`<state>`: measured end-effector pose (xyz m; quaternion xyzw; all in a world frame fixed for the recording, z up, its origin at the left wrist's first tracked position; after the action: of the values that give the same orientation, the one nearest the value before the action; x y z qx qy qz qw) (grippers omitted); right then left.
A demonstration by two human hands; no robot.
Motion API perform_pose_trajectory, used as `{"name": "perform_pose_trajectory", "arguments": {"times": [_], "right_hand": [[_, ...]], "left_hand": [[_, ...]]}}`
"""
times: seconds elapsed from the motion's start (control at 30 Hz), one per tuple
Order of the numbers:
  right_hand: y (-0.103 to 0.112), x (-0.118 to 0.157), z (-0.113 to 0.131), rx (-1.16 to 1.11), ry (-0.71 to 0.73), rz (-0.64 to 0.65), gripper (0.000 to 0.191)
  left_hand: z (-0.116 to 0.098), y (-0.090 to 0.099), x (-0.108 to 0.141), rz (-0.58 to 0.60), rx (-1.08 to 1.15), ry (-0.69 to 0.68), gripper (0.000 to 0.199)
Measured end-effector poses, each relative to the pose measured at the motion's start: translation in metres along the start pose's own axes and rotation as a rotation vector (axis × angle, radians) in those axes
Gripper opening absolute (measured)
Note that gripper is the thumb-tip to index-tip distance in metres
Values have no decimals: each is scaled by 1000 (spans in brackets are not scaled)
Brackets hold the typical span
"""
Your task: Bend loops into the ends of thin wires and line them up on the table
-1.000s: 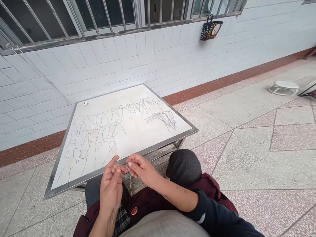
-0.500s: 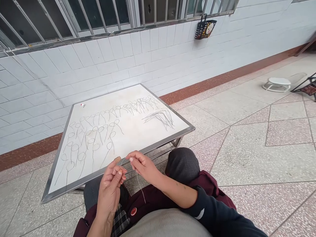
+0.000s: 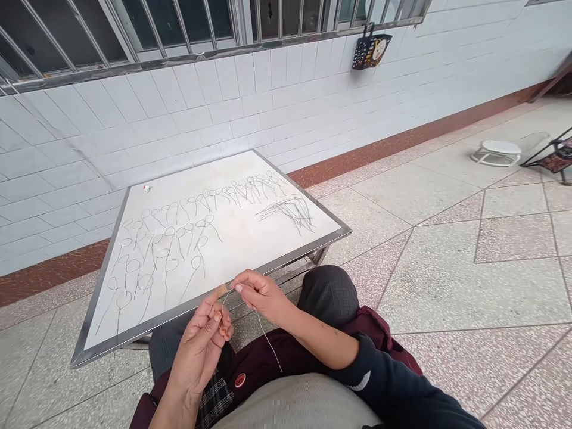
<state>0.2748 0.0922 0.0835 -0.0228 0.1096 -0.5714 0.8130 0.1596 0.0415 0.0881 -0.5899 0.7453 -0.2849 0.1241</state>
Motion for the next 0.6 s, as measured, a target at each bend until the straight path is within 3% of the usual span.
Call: {"name": "perform_pose_trajectory", "arguments": {"times": [0.17,0.6], "right_hand": [[4,4,11,91,65,18,15],[25,6,28,343,159,37,17]], "left_hand": [[1,-6,5,74,-65,94,45],[-11,-1,11,95,-403,222,54]]}}
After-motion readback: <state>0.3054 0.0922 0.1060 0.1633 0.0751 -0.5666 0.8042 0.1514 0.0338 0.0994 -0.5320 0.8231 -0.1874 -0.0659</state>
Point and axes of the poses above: each hand's wrist, its own x-axis away from the middle knuckle, its own y-axis out of the back of the hand, z = x × y, the point moved 8 cm from there along -x, towards the middle knuckle, and after that the axes turned 3 degrees about x, right-handed, at the moved point
